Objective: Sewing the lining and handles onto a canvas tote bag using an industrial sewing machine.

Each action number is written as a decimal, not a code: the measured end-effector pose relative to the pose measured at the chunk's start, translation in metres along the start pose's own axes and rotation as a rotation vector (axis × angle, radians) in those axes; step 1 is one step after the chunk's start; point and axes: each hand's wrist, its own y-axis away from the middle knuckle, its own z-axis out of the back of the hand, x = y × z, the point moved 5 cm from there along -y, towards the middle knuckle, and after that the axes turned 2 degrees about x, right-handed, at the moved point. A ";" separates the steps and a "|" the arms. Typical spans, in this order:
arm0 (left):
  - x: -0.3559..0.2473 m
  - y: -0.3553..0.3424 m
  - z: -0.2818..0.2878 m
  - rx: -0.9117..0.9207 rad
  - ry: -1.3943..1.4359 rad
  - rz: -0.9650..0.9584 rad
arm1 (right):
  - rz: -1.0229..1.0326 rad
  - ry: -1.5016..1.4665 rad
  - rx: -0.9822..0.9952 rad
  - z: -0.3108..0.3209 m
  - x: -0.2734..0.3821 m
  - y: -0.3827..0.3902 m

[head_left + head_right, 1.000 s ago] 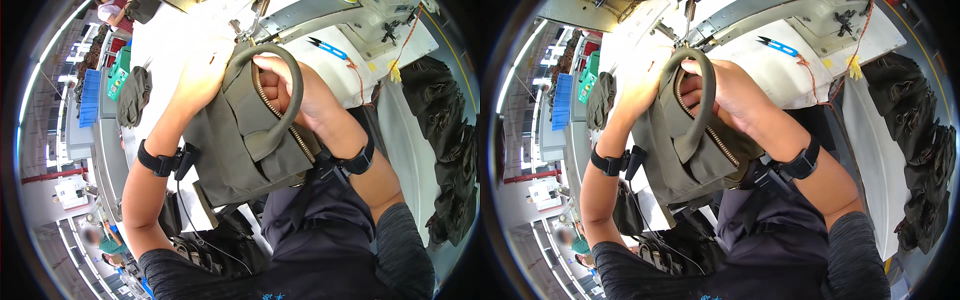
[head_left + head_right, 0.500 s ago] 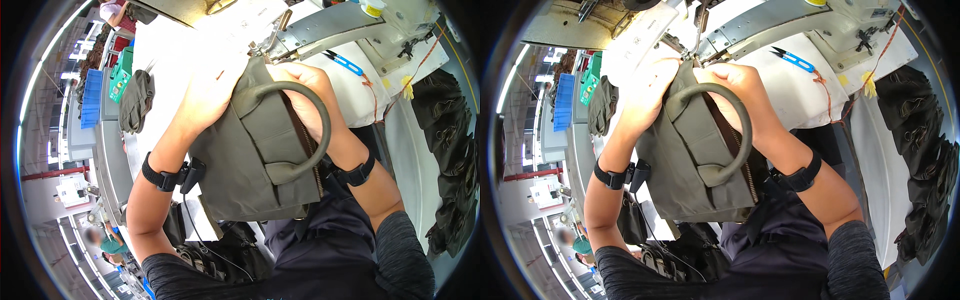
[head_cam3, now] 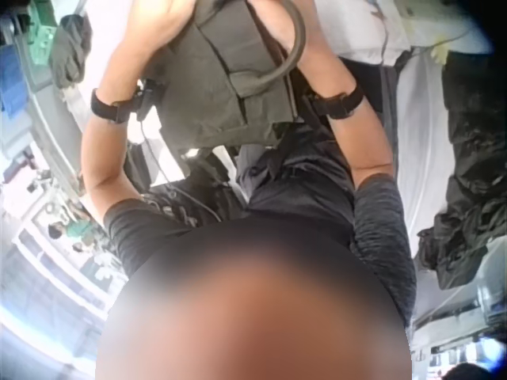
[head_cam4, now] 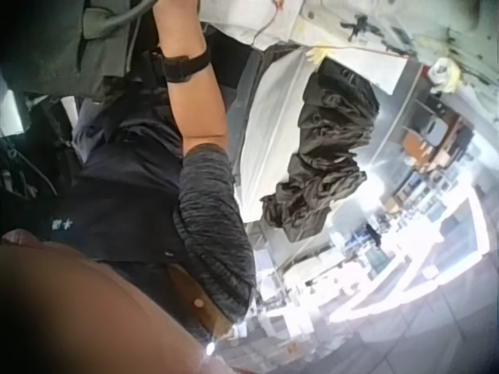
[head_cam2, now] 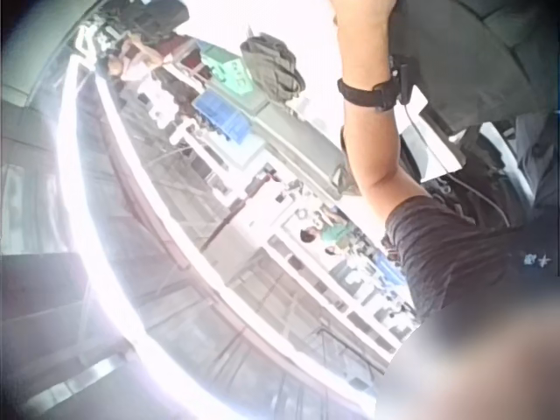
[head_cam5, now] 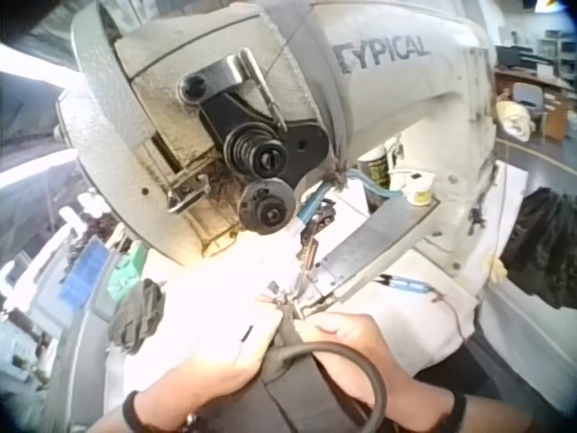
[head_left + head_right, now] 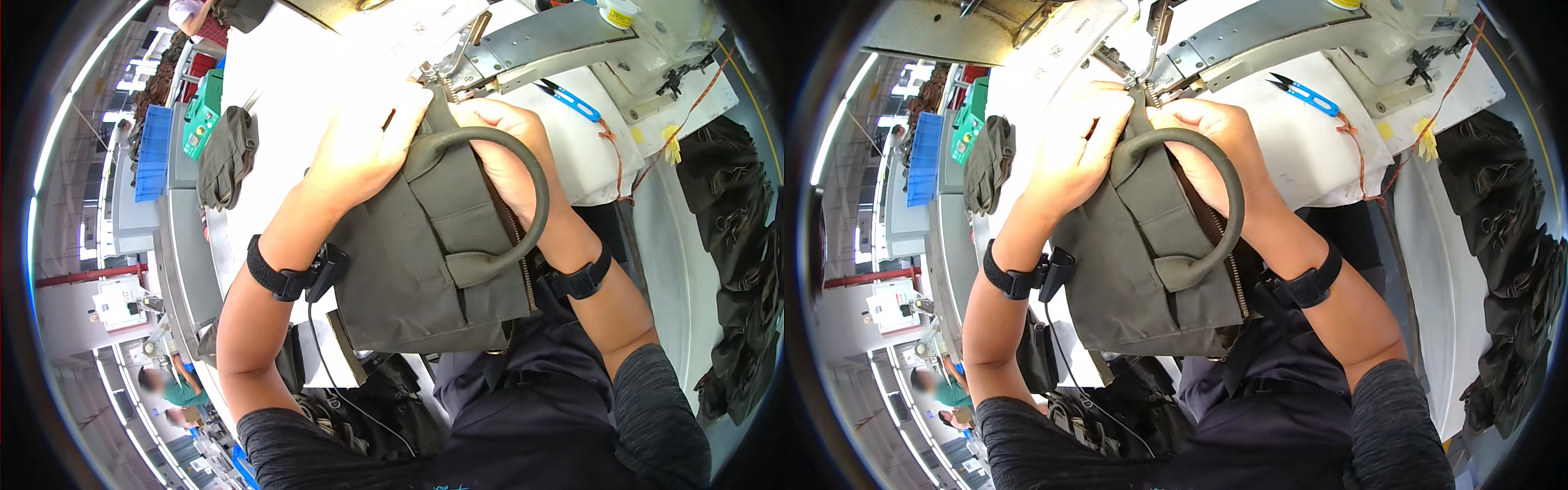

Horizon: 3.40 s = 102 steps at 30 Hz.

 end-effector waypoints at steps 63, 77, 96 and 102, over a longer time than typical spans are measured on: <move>0.012 -0.015 0.007 0.109 0.208 0.149 | 0.100 0.116 0.099 0.019 -0.005 0.001; 0.031 -0.015 0.006 0.235 0.341 0.318 | 0.028 -0.093 0.106 0.018 -0.014 0.003; -0.091 0.102 0.054 -0.130 -0.192 0.331 | -0.179 0.431 0.368 0.060 0.021 0.098; -0.179 0.118 -0.035 -0.283 -0.154 0.216 | -0.266 0.419 0.317 0.051 0.022 0.103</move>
